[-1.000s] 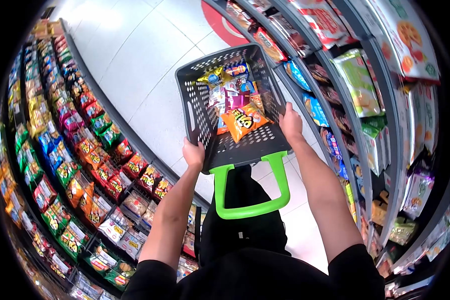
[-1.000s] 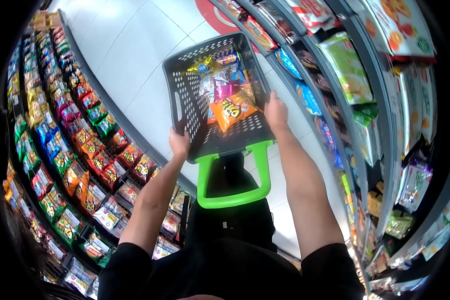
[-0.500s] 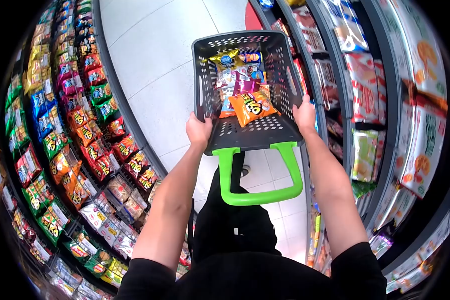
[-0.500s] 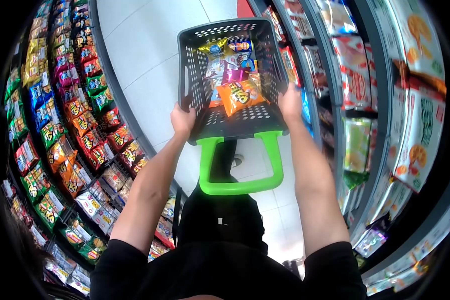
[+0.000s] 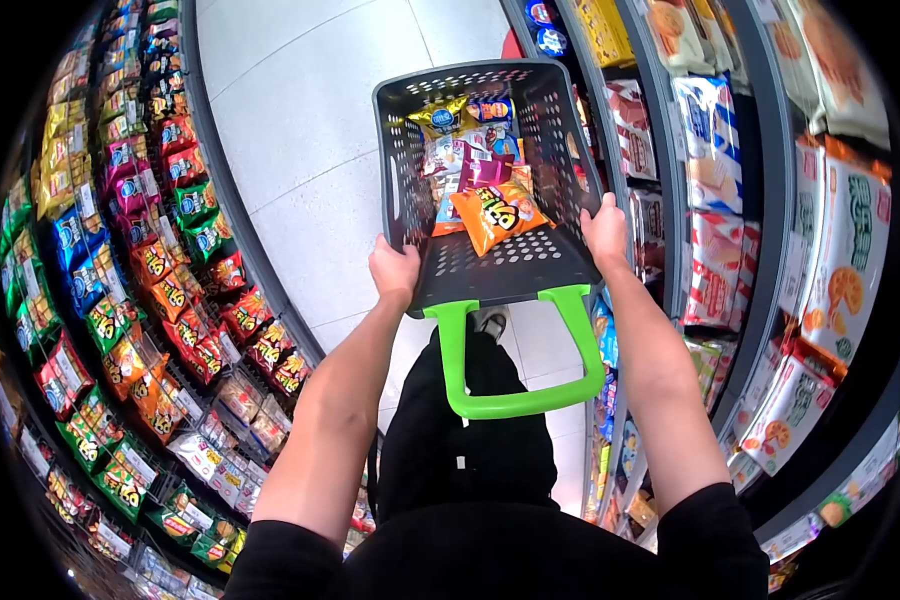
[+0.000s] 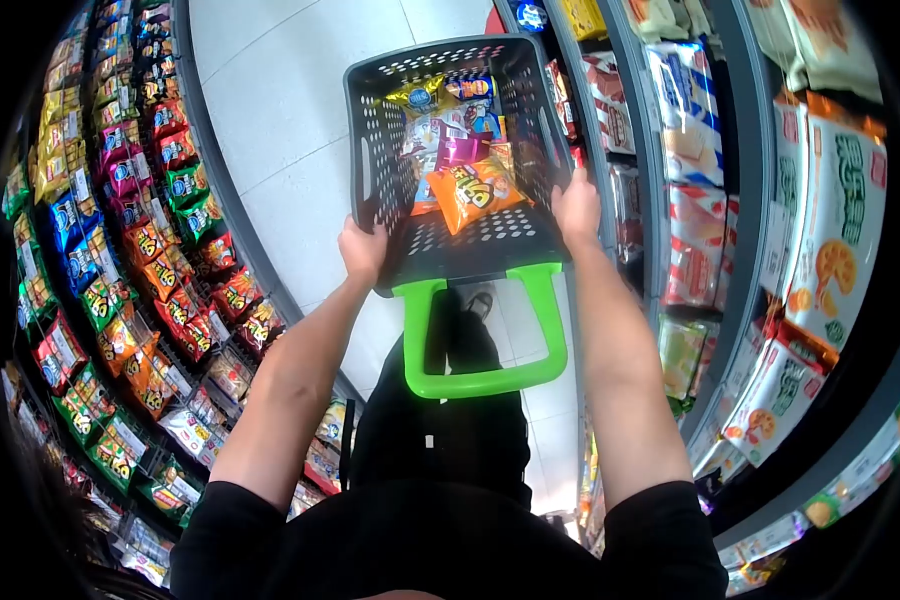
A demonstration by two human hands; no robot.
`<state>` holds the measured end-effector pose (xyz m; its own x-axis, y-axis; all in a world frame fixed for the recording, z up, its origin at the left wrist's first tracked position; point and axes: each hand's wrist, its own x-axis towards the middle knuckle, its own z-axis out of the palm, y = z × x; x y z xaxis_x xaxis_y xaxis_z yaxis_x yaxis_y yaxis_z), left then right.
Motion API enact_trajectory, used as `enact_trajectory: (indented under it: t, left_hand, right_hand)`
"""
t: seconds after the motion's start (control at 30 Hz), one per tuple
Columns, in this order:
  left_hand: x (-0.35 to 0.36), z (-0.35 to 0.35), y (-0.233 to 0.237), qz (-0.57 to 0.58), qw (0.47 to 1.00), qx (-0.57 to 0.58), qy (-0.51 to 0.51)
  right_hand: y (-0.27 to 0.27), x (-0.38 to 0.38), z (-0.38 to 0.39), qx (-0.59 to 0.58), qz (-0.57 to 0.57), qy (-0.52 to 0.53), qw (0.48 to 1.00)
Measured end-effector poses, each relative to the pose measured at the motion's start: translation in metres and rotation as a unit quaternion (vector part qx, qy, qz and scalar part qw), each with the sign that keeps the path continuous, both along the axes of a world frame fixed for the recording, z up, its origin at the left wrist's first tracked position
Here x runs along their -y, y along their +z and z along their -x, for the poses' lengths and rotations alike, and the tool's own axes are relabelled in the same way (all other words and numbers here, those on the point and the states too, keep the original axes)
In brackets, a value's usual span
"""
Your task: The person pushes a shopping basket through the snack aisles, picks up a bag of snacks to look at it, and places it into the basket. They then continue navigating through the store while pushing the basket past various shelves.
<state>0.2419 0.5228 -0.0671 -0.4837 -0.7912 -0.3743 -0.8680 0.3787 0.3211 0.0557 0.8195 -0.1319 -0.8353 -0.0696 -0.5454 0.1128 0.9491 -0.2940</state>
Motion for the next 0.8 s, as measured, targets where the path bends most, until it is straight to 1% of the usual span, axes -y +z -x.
enact_trajectory:
  t: [0.03, 0.07, 0.23, 0.3, 0.37, 0.4, 0.47, 0.5, 0.63, 0.73, 0.8]
  left_hand:
    - [0.004, 0.004, -0.002, 0.011, 1.000, 0.001, -0.002]
    - [0.000, 0.008, -0.011, 0.017, 1.000, 0.008, 0.003]
    - [0.022, 0.042, -0.010, 0.026, 0.999, 0.020, 0.009]
    - [0.028, 0.059, -0.018, 0.031, 0.999, 0.017, 0.018]
    - [0.039, 0.072, -0.013, 0.035, 0.999, 0.007, 0.035]
    - [0.044, 0.080, -0.010, 0.035, 0.999, 0.016, 0.038]
    - [0.058, 0.103, -0.004, 0.044, 0.997, 0.017, 0.061]
    - [0.065, 0.111, -0.001, 0.037, 0.997, 0.021, 0.067]
    - [0.082, 0.139, -0.011, 0.041, 0.996, 0.024, 0.071]
    - [0.096, 0.161, -0.017, 0.047, 0.995, 0.041, 0.080]
    - [0.103, 0.177, -0.012, 0.045, 0.995, 0.025, 0.088]
  right_hand:
    - [0.002, 0.005, 0.011, 0.000, 0.000, 0.007, 1.000]
    - [-0.007, 0.003, 0.018, -0.002, 0.007, 0.010, 1.000]
    - [-0.008, 0.032, 0.063, -0.023, 0.010, 0.050, 0.998]
    - [-0.012, 0.041, 0.084, -0.026, 0.016, 0.059, 0.998]
    - [0.005, 0.061, 0.106, -0.025, 0.017, 0.056, 0.998]
    - [0.006, 0.066, 0.113, -0.030, 0.021, 0.069, 0.997]
    - [0.004, 0.083, 0.135, -0.027, 0.047, 0.054, 0.997]
    - [0.008, 0.093, 0.145, -0.041, 0.042, 0.065, 0.996]
    - [-0.009, 0.113, 0.184, -0.051, 0.083, 0.079, 0.992]
    - [-0.016, 0.134, 0.213, -0.044, 0.075, 0.102, 0.991]
    - [-0.007, 0.144, 0.230, -0.035, 0.072, 0.104, 0.991]
